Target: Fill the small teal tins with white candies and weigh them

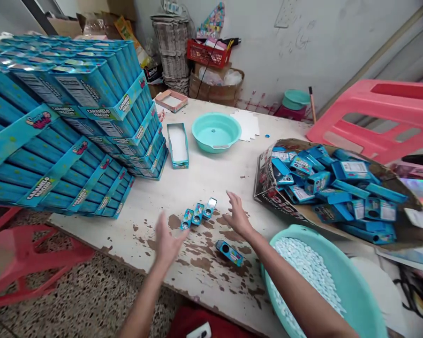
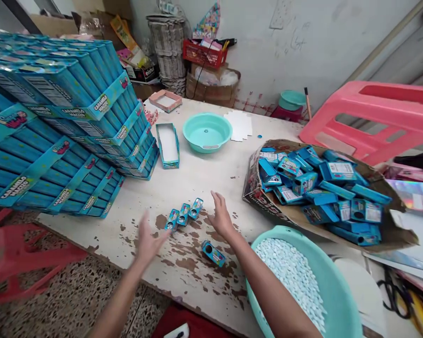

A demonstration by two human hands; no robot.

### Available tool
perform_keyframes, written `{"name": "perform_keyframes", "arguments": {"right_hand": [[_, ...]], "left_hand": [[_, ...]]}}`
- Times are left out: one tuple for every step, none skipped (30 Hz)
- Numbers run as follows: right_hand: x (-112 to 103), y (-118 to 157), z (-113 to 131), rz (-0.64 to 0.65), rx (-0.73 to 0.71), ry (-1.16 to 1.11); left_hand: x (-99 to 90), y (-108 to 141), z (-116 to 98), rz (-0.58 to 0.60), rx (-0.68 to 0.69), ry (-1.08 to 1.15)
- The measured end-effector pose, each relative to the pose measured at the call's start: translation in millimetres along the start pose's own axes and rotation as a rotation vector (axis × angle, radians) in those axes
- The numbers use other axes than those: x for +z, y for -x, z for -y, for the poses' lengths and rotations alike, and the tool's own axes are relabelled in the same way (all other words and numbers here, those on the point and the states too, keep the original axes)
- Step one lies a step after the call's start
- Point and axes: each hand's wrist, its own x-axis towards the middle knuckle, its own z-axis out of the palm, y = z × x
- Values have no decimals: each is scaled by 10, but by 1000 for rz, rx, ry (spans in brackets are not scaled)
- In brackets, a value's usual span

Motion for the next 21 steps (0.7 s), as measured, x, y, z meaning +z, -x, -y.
{"name": "perform_keyframes", "arguments": {"right_hand": [[47, -168, -132, 81, -26, 12], [118, -307, -238, 175, -62, 13], [203, -415, -318, 262, -96, 7], [294, -493, -374, 333, -124, 0], [382, -546, -407, 382, -144, -8], [464, -582, -421, 407, -154, -14], [539, -611, -418, 413, -157, -17], [612, -639, -396, 408, -157, -19], [688, -672, -357, 399, -158, -19], [774, -713, -298, 388, -159, -22], [878, -761, -220, 376, -161, -24], [1002, -817, -125, 367, -162, -28], [1148, -879, -16, 361, -164, -33], [1311, -946, 99, 361, -163, -39], [1484, -1017, 214, 362, -158, -45], [1654, -1092, 320, 368, -153, -53], [1804, -1166, 409, 379, -146, -62], [1917, -1235, 475, 392, -140, -74], [1975, -1293, 513, 409, -132, -86], [1966, -1332, 520, 423, -126, -99], [1880, -1346, 494, 437, -127, -114]], "left_hand": [[220, 45, -28, 41, 16, -5], [419, 47, -57, 85, 50, -14], [585, 12, -84, 128, 99, -27], [714, -49, -104, 162, 157, -45], [802, -126, -116, 188, 217, -70], [847, -211, -118, 202, 266, -104], [855, -298, -112, 213, 298, -145], [828, -385, -96, 220, 312, -188], [773, -472, -71, 224, 310, -228], [695, -560, -36, 229, 302, -261], [600, -652, 10, 231, 293, -291], [493, -751, 70, 229, 284, -320], [380, -859, 143, 227, 277, -349], [267, -978, 227, 214, 269, -381], [158, -1106, 321, 199, 260, -417], [57, -1240, 420, 179, 245, -454], [-33, -1373, 516, 163, 230, -494], [-111, -1495, 605, 153, 219, -527], [-178, -1599, 680, 137, 206, -550], [-236, -1675, 735, 139, 199, -562], [-283, -1713, 764, 144, 193, -565]]}}
